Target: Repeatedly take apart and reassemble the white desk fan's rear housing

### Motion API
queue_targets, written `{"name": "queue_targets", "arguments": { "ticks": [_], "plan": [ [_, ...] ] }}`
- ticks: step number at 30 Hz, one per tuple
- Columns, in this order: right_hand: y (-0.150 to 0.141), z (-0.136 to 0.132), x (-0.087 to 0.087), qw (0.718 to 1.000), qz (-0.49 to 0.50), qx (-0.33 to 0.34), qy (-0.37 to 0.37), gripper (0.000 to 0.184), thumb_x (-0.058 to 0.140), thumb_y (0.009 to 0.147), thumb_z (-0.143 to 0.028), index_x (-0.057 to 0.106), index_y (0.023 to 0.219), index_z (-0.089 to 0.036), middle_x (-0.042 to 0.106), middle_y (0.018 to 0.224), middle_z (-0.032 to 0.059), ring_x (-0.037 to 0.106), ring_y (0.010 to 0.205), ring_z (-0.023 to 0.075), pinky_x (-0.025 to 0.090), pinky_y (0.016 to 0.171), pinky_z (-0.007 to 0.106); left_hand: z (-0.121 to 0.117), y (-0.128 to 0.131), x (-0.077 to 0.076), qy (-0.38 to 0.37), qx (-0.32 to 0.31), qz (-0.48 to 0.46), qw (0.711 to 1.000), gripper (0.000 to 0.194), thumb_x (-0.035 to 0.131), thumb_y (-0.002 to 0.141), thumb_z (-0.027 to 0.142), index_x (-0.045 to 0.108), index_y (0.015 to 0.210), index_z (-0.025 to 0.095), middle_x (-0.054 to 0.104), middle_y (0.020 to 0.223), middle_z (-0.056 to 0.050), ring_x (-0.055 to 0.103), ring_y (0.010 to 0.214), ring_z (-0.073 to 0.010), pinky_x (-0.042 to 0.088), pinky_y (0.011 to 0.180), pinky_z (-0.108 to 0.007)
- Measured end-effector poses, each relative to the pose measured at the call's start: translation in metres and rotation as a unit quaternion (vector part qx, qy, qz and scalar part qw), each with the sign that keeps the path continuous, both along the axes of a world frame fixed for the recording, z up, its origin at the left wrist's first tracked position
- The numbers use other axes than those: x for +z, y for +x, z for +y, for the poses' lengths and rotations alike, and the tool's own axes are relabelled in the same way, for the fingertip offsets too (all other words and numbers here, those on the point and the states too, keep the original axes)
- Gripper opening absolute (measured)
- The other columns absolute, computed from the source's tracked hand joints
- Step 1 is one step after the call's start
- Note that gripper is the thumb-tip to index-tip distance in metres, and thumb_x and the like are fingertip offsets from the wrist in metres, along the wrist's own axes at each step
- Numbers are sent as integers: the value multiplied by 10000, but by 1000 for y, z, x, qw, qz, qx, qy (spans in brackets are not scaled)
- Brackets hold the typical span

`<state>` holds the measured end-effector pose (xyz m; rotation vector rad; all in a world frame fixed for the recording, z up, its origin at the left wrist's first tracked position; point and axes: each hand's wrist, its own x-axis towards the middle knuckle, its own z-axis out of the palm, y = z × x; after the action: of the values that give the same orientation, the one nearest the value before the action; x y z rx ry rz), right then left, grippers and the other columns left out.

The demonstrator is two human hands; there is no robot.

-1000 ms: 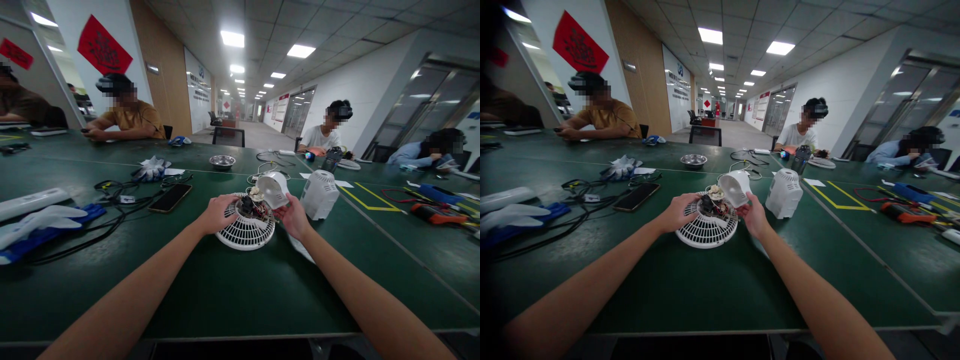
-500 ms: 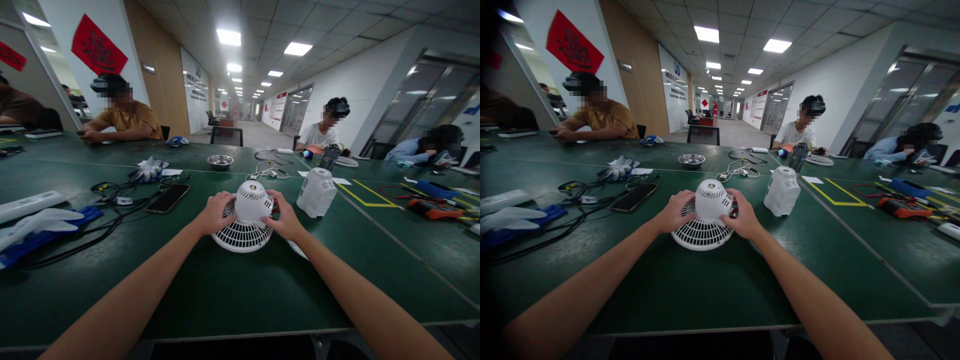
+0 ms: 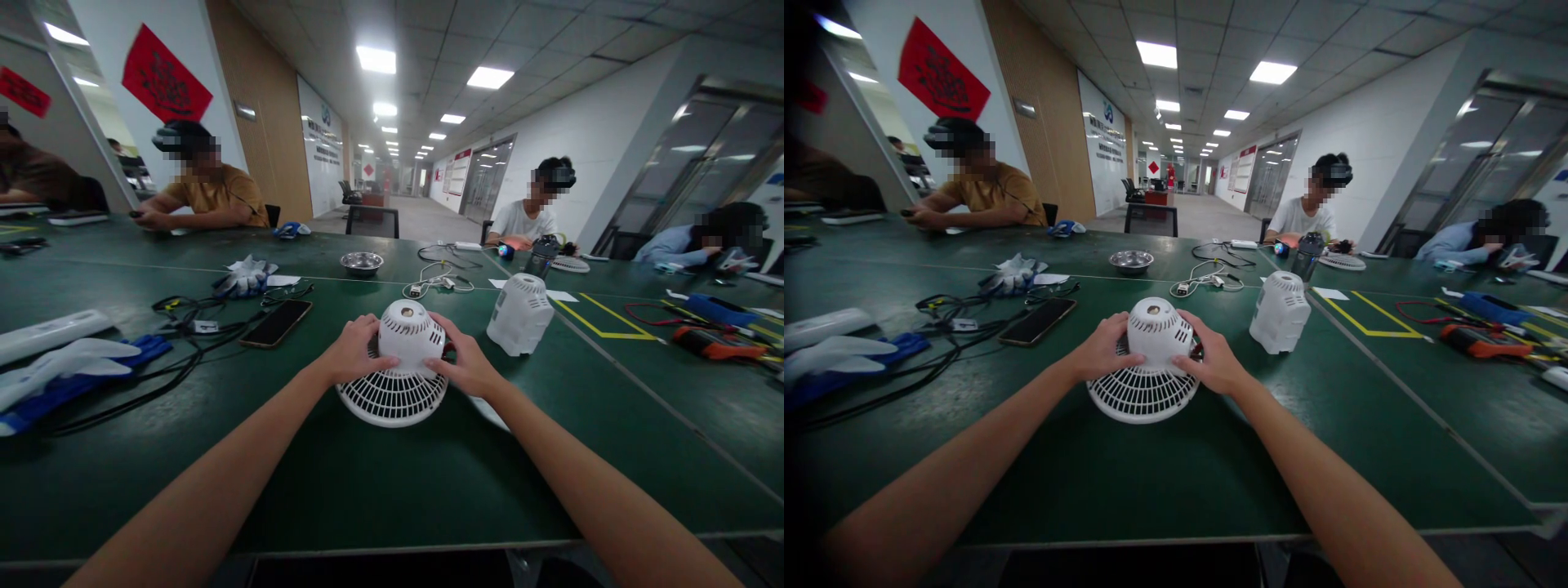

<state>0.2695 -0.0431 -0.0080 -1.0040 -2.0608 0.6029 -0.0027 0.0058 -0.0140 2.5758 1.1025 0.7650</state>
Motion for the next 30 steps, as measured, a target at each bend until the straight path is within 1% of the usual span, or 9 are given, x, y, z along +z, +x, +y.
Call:
{"name": "queue_targets", "arguments": {
  "ticks": [3,6,10,14,17,21,24,26,30],
  "plan": [
    [-1,1,-3,1000,-3,-1,-1,811,715,844,-379,298,1535,-297,482,1515,105,582,1249,337,510,1017,549,0,0,0,-2,-6,2,1000,651,670,766,676,613,1197,192,590,1121,-108,538,1046,-310,422,906,-496],
    [-2,2,-4,1000,-4,-1,3,849,737,820,-352,283,1536,-294,481,1511,110,555,1290,348,490,1044,552,0,0,0,2,-5,3,1000,665,676,760,675,605,1211,190,590,1133,-113,541,1051,-312,422,910,-505],
    [-4,4,-7,1000,-1,-15,5,878,768,797,-379,285,1525,-292,504,1483,114,540,1310,342,467,1070,554,-3,2,1,-1,2,7,1000,684,672,761,675,577,1231,187,590,1144,-117,542,1061,-317,426,916,-511],
    [-5,6,-9,1000,9,-9,20,871,770,800,-397,292,1520,-285,500,1482,115,549,1302,324,478,1063,514,-6,3,5,-4,14,-1,1000,679,685,751,664,568,1217,184,595,1143,-116,548,1049,-315,434,909,-504],
    [-5,6,-8,999,0,-13,33,852,772,797,-409,314,1504,-279,542,1435,107,589,1243,311,502,1026,487,-6,2,5,-10,12,-4,1000,679,697,739,659,574,1200,176,601,1125,-117,553,1030,-314,438,891,-500],
    [-5,5,-5,997,-26,-46,49,791,789,771,-450,397,1425,-238,629,1272,102,658,1051,279,556,871,423,-3,0,2,-9,2,-12,1000,695,692,751,650,553,1245,180,604,1146,-125,551,1050,-316,430,900,-505],
    [-5,4,-4,996,-35,-52,56,738,792,763,-465,442,1364,-219,654,1177,89,666,942,249,555,787,379,-1,-1,-1,-2,-4,-17,1000,653,673,778,633,557,1235,181,608,1141,-125,554,1042,-311,427,898,-500],
    [-6,4,-5,996,-34,-54,60,735,797,756,-472,450,1352,-218,659,1157,84,664,922,244,552,783,378,-1,-1,-2,6,-7,-16,1000,626,668,784,630,566,1207,180,610,1129,-124,554,1035,-311,429,891,-493],
    [-6,4,-7,997,-12,-57,51,696,782,771,-477,466,1338,-226,680,1128,74,669,955,254,554,841,405,-1,-2,-1,5,-20,-13,1000,560,627,827,620,570,1172,182,612,1116,-116,555,1010,-294,430,890,-483]
  ]
}}
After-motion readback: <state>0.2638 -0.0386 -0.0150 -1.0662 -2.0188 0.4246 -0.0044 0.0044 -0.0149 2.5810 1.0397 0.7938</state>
